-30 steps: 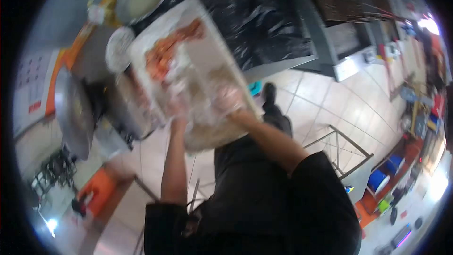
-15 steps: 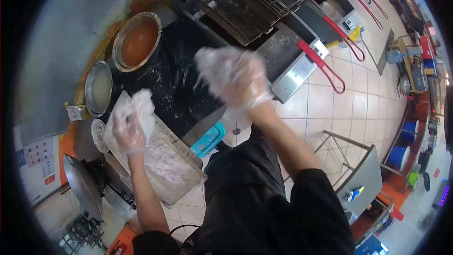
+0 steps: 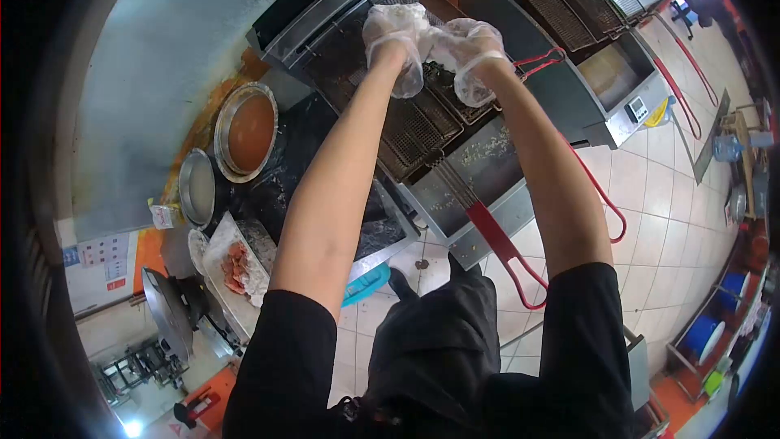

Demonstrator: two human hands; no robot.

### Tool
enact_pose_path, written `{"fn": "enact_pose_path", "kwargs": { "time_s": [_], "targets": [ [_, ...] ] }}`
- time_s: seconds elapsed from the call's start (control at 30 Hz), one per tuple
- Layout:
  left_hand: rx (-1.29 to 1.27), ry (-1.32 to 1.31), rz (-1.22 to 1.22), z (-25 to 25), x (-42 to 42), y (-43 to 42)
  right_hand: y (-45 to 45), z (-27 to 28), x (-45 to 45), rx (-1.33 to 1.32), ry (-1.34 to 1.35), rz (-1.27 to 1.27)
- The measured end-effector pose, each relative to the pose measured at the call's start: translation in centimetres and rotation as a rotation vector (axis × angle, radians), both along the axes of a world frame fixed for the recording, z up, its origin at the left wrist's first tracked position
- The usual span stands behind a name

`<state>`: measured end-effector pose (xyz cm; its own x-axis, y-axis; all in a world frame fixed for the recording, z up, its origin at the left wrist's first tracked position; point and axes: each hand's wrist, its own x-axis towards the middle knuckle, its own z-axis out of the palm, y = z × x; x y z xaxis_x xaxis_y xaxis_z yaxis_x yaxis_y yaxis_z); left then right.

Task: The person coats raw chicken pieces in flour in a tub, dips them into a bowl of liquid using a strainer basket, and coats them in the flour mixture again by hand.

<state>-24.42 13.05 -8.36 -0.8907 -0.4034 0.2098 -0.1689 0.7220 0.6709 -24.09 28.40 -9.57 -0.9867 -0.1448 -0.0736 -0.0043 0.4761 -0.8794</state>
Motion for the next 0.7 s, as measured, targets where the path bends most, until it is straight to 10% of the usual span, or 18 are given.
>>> {"fn": "enact_pose_path", "kwargs": {
  "time_s": [0.07,0.2,0.53,0.6,0.67,0.7],
  "targets": [
    [0.267,-0.11,-0.035,0.8,0.8,-0.4,0.6,-1.6,-0.6,-0.468,-0.182,-0.03],
    [0.608,0.026,-0.086,3.8,10.3,-2.1,3.5,0.1,0.3,-0.075,0.149,-0.083],
    [-0.267,-0.118,0.6,-4.2,54.9,-21.1,-14.9,5.7,22.4,-0.12,0.555,0.357],
    [0.001,-0.304,0.728,-8.2,62.7,-26.9,-21.2,4.8,31.0,-0.148,0.53,0.536],
    [-0.19,-0.787,0.554,-9.6,66.5,-28.0,-27.0,2.3,40.7,0.014,0.547,0.826],
    [0.104,-1.227,0.287,-4.8,63.6,-27.7,-28.8,1.4,44.8,0.196,0.573,1.007]
  ]
}}
